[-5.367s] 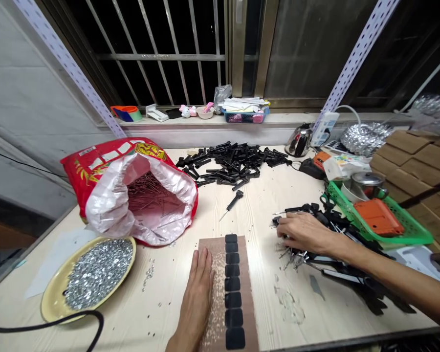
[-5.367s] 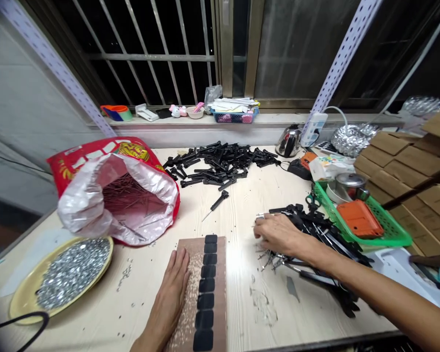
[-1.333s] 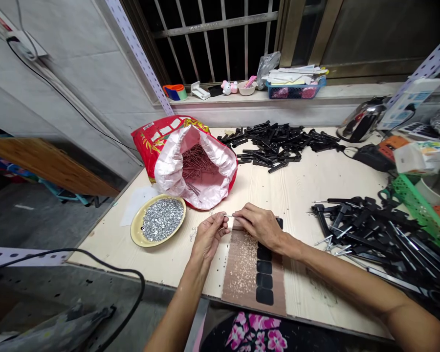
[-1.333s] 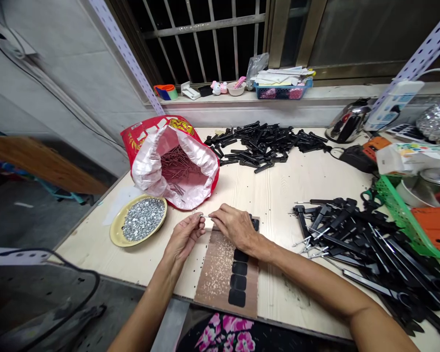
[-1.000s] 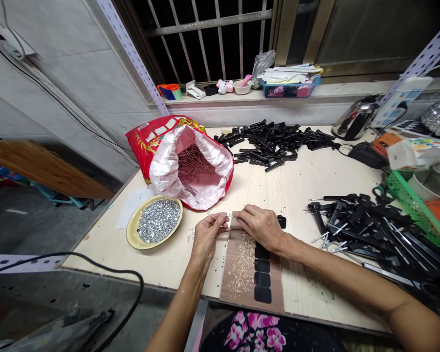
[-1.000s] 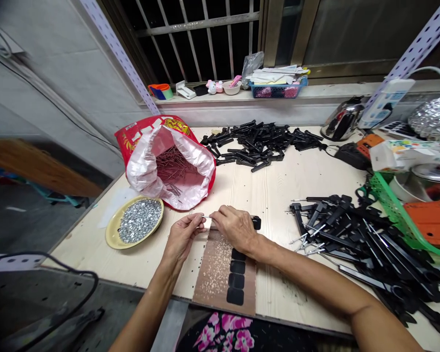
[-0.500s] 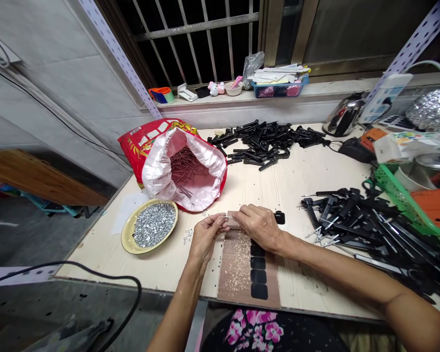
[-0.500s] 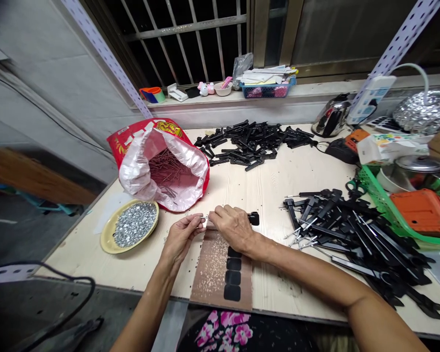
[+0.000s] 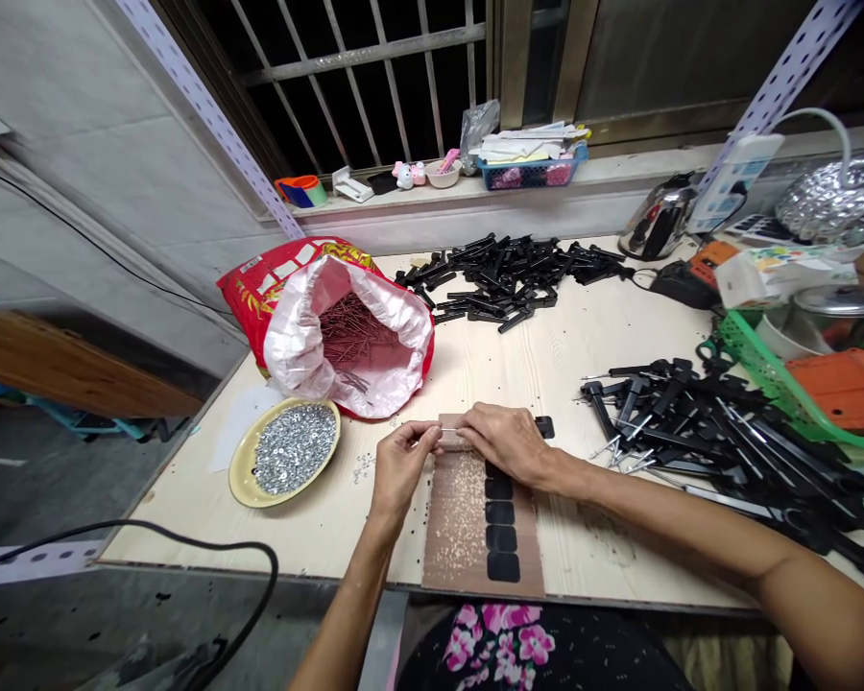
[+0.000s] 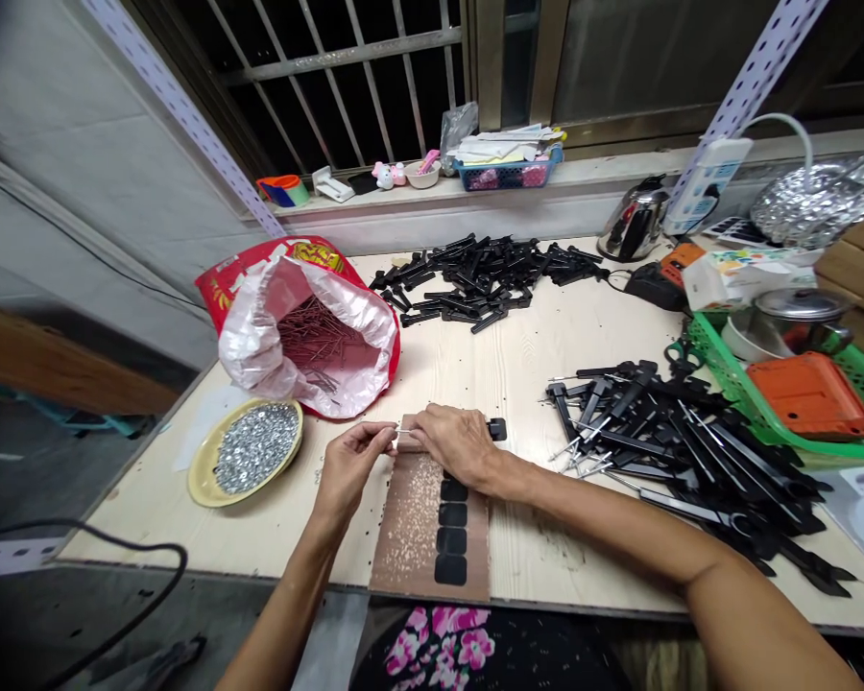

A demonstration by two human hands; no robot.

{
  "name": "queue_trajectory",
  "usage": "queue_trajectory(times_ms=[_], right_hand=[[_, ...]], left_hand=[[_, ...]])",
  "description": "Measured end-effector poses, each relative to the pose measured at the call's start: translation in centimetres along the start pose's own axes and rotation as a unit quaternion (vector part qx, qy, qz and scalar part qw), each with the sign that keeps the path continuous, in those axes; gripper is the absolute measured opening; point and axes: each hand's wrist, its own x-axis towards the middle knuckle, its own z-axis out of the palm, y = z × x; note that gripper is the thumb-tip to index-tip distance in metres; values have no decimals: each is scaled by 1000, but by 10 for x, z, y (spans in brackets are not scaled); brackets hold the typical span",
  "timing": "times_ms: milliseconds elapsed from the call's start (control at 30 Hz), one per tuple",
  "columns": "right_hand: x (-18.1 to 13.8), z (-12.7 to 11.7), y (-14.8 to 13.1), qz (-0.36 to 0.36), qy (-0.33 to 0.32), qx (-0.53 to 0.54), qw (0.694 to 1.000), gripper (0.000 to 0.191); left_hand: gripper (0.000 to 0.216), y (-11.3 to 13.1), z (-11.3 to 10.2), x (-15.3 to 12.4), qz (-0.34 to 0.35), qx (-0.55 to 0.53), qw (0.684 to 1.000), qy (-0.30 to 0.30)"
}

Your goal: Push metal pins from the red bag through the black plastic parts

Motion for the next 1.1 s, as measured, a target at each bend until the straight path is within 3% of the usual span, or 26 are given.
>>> queue_trajectory(times_ms=[167,367,567,800,967,1100], right_hand=[[-1,-4,6,49,-33,117,991,16],[-8,1,6,13,-12,10,1000,21],[-11,8,8,-6,8,-22,1000,22],[-12,3,10,21,-15,23,999,17],[-14,2,6,-58,55,-123,989,24],[-14,2,3,-82,60,-143,985,30]], left_hand=[[20,4,4,2,14,37,999,-9],[22,5,8,3,-20,9,1000,-16],[25,5,8,3,-58,-30,997,-49],[28,3,11,1,-79,-46,995,-37],[32,-6,15,4,-123,-132,983,-41],[32,-7,16,4,-131,-153,979,-42]])
